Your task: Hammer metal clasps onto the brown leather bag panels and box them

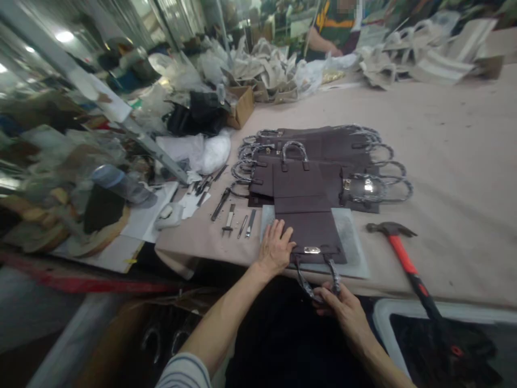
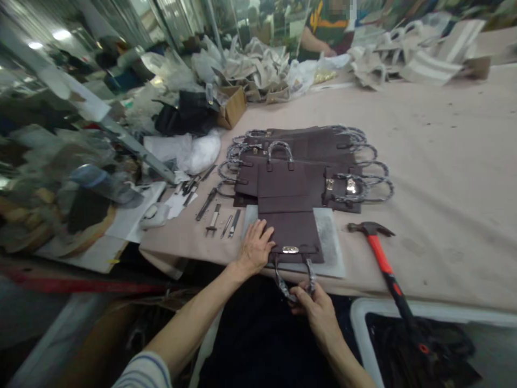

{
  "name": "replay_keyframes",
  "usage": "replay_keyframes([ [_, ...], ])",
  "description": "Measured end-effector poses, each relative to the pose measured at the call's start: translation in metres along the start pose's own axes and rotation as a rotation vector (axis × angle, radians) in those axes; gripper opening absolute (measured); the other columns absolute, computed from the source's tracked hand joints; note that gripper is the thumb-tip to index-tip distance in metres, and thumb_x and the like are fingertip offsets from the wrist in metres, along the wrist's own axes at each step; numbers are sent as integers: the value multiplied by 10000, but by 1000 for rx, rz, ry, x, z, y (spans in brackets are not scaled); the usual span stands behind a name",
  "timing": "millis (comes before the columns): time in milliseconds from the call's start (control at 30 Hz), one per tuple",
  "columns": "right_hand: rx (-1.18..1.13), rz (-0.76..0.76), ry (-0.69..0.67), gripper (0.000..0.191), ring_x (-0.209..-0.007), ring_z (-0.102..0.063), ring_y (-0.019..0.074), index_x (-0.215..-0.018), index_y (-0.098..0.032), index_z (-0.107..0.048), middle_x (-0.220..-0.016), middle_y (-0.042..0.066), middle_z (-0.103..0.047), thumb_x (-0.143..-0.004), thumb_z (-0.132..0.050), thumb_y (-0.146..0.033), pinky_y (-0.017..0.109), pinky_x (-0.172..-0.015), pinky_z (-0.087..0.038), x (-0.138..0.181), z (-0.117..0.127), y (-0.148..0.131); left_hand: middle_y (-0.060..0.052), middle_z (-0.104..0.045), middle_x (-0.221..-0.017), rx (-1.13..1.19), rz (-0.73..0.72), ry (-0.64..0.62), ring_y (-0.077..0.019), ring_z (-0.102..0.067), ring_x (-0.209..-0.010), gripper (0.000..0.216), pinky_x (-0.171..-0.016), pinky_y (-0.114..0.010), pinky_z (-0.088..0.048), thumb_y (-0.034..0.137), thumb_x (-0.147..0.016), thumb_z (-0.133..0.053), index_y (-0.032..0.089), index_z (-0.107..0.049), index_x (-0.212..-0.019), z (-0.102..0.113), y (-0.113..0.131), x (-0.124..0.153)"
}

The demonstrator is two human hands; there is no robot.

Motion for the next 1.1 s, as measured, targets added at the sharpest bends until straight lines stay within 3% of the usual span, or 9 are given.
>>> replay_keyframes([
  [133, 281, -28, -44, 592, -689, -728, 271, -962, -207, -635, -861, 91, -756, -646, -718, -701, 387, -604, -592, -5, 10, -12, -207, -454, -1575, 30, 5, 24, -353, -365, -1516, 453, -1252, -546, -338, 311, -996, -545, 138, -552, -1416, 1, 0, -3],
  [200, 525, 27, 28, 573, -657, -711, 293, -953, -221, -658, -798, 96, -745, -720, -593, -740, 422, -599, -573, -8, 25, -24, -195, -512, -1524, 78, 0, 67, -327, -426, -1476, 404, -1237, -506, -373, 297, -998, -540, 139, -584, -1367, 8, -5, 0],
  [367, 913, 578, 392, 511, -961, -708, 355, -1115, -236, -674, -1041, 152, -741, -874, -470, -636, 497, -838, -561, -13, 44, -78, -147, -706, -1186, 58, 246, 188, -266, -659, -1140, 278, -1034, -417, -527, 235, -1017, -464, 166, -696, -1154, 51, -66, 11],
  [467, 997, 889, 262, 500, -1199, -623, 343, -1258, -191, -641, -1313, 179, -643, -930, -492, -539, 505, -1034, -499, -25, 17, -96, -187, -702, -1185, -98, 526, 164, -301, -667, -1122, 301, -982, -417, -524, 257, -999, -481, 132, -702, -1160, 81, -122, 14],
  [533, 1095, 967, 115, 529, -1330, -530, 359, -1342, -160, -608, -1439, 194, -561, -929, -538, -483, 547, -1126, -422, -37, -3, -99, -223, -696, -1199, -166, 654, 59, -339, -659, -1152, 326, -959, -422, -520, 329, -963, -549, 112, -705, -1149, 91, -153, 12],
  [667, 1307, 902, -135, 581, -1491, -350, 363, -1463, -188, -536, -1575, 171, -444, -912, -604, -361, 635, -1212, -252, -61, -21, -90, -212, -749, -1074, -149, 771, -250, -372, -697, -1059, 385, -853, -404, -535, 509, -840, -675, 147, -733, -959, 84, -192, -3],
  [867, 1322, 874, -179, 617, -1546, -259, 336, -1508, -220, -495, -1626, 148, -387, -914, -634, -314, 613, -1242, -176, -67, -18, -88, -140, -747, -791, -179, 768, -353, -338, -726, -920, 159, -764, -352, -541, 291, -656, -770, 175, -674, -709, 75, -217, -23],
  [967, 1300, 877, -188, 610, -1548, -259, 334, -1498, -225, -507, -1621, 143, -396, -913, -648, -321, 606, -1245, -177, -68, -17, -88, -58, -657, -614, 74, 807, -244, -285, -708, -782, 197, -703, -332, -543, 283, -605, -792, 181, -627, -642, 79, -220, -17],
  [1100, 1298, 872, -183, 607, -1536, -280, 343, -1485, -214, -520, -1614, 143, -405, -905, -659, -326, 608, -1244, -177, -70, -17, -87, 2, -652, -669, 932, 812, 90, -169, -651, -647, 436, -659, -304, -561, 378, -505, -885, 153, -620, -769, 80, -191, 2],
])
Point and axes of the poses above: each hand's wrist, its own x-axis away from the middle knuckle, its own z-axis out of the back of the hand, y = z × x, the point moved 5 cm from there along -x, towards the middle knuckle
